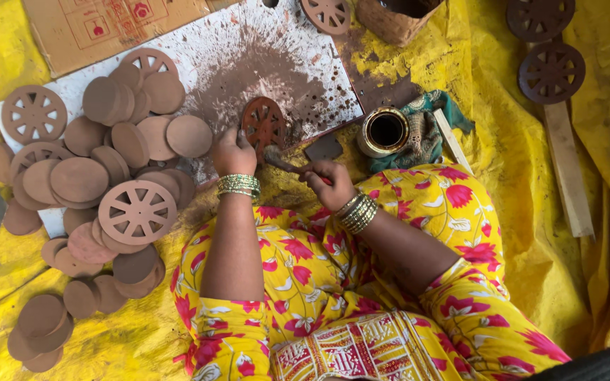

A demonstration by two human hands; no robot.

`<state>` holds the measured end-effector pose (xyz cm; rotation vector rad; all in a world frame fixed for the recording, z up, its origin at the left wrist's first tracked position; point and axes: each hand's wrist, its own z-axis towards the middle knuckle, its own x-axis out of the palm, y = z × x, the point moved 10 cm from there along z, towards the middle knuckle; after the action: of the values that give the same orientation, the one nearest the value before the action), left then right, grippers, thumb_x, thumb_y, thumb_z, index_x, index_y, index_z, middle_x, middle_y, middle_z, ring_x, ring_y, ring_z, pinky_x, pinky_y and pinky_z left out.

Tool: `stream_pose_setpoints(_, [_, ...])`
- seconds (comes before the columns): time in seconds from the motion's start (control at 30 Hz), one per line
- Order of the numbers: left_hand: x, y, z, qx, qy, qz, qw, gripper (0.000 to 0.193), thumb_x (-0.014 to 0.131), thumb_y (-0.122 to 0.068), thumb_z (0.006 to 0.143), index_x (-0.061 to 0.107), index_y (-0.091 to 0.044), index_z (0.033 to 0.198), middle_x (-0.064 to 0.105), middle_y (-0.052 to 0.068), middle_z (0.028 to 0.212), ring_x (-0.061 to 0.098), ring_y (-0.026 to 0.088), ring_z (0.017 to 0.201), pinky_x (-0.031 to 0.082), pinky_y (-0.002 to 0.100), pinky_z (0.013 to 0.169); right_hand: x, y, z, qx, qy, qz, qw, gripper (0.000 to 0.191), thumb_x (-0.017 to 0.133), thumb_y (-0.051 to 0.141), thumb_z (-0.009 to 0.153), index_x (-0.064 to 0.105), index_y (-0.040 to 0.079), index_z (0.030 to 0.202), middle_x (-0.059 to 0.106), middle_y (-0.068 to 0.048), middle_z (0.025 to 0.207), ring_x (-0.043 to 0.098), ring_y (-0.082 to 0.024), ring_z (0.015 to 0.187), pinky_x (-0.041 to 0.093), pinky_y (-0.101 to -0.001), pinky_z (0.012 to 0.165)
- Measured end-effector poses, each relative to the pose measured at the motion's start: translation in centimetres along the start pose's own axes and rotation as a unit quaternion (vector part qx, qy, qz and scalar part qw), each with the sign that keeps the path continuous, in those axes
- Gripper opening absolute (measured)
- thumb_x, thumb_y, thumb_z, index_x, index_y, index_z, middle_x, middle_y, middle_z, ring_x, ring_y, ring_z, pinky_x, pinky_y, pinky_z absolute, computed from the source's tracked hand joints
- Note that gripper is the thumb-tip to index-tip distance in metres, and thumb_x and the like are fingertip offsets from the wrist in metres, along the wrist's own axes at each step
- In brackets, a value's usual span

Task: The person sits on the floor and paints wheel-shaped clay discs with brown paint using a brush, coating one side of each disc. They dip the brush in a paint pot, paint a disc, set it with the finished discs, and pick up the next unpainted disc, repeating this cycle.

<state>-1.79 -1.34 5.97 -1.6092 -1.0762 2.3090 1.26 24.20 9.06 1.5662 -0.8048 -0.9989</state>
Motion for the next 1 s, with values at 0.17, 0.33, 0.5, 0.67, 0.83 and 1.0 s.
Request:
stream_pose_setpoints(0.17, [0.0, -0.2, 0.3, 0.001, 0.014, 0.024, 1.0, 0.025, 0.069, -0.011, 0.089, 0.076, -0.004, 0.112, 0.072, 0.02, 0.108, 0.069, 0.04, 0.097, 0.055, 0.048, 0.088, -2.1, 0.7, -0.3, 0.039, -0.043, -0.061, 0.996, 0.021, 0.061, 0.009, 0.094, 0.079, 0.001, 0.101, 0.075, -0.014, 0.079, 0.067, -0.021, 0.066, 0.053, -0.0366, 0.062])
stream_pose_setpoints(0.33, [0.1, -0.4, 0.0, 0.035, -0.005, 0.027, 0.999, 0.029, 0.068, -0.008, 0.084, 0.076, -0.002, 0.111, 0.071, 0.022, 0.108, 0.068, 0.041, 0.098, 0.054, 0.048, 0.088, -2.9, 2.4, 1.6, -0.059, -0.104, -0.024, 0.992, 0.023, 0.061, 0.012, 0.097, 0.073, 0.002, 0.114, 0.075, -0.011, 0.091, 0.071, -0.018, 0.074, 0.057, -0.0349, 0.066])
stream_pose_setpoints(0.5, [0.4, 0.5, -0.2, 0.033, -0.004, 0.015, 0.999, 0.028, 0.066, -0.008, 0.085, 0.074, -0.001, 0.11, 0.07, 0.022, 0.106, 0.067, 0.042, 0.097, 0.054, 0.049, 0.087, -0.4, 3.9, 1.2, -0.12, -0.021, -0.173, 0.977, 0.024, 0.064, 0.014, 0.093, 0.073, 0.001, 0.111, 0.069, -0.015, 0.083, 0.067, -0.028, 0.074, 0.055, -0.0413, 0.069])
stream_pose_setpoints(0.67, [0.5, 1.0, 0.0, 0.005, 0.002, 0.029, 1.0, 0.023, 0.065, -0.011, 0.089, 0.074, -0.001, 0.109, 0.069, 0.022, 0.1, 0.066, 0.043, 0.093, 0.054, 0.051, 0.082, -1.5, 3.6, 0.7, -0.045, 0.001, -0.231, 0.972, 0.025, 0.066, 0.014, 0.088, 0.076, 0.003, 0.109, 0.068, -0.019, 0.08, 0.067, -0.033, 0.07, 0.053, -0.0438, 0.066])
stream_pose_setpoints(0.83, [0.3, 0.3, 0.1, 0.003, 0.012, 0.033, 0.999, 0.021, 0.065, -0.013, 0.088, 0.074, -0.002, 0.104, 0.069, 0.021, 0.098, 0.065, 0.043, 0.091, 0.053, 0.052, 0.078, -3.5, 5.3, 1.0, -0.119, -0.094, -0.156, 0.976, 0.025, 0.064, 0.015, 0.094, 0.072, 0.002, 0.113, 0.072, -0.017, 0.091, 0.072, -0.03, 0.08, 0.057, -0.0396, 0.073])
stream_pose_setpoints(1.0, [-0.4, -0.9, -0.2, 0.01, 0.019, 0.035, 0.999, 0.016, 0.066, -0.015, 0.089, 0.072, -0.002, 0.096, 0.07, 0.021, 0.097, 0.066, 0.043, 0.09, 0.054, 0.052, 0.077, -1.7, 3.9, 2.3, -0.065, -0.053, -0.151, 0.985, 0.025, 0.064, 0.015, 0.093, 0.073, 0.003, 0.113, 0.074, -0.016, 0.09, 0.072, -0.029, 0.075, 0.057, -0.0387, 0.07])
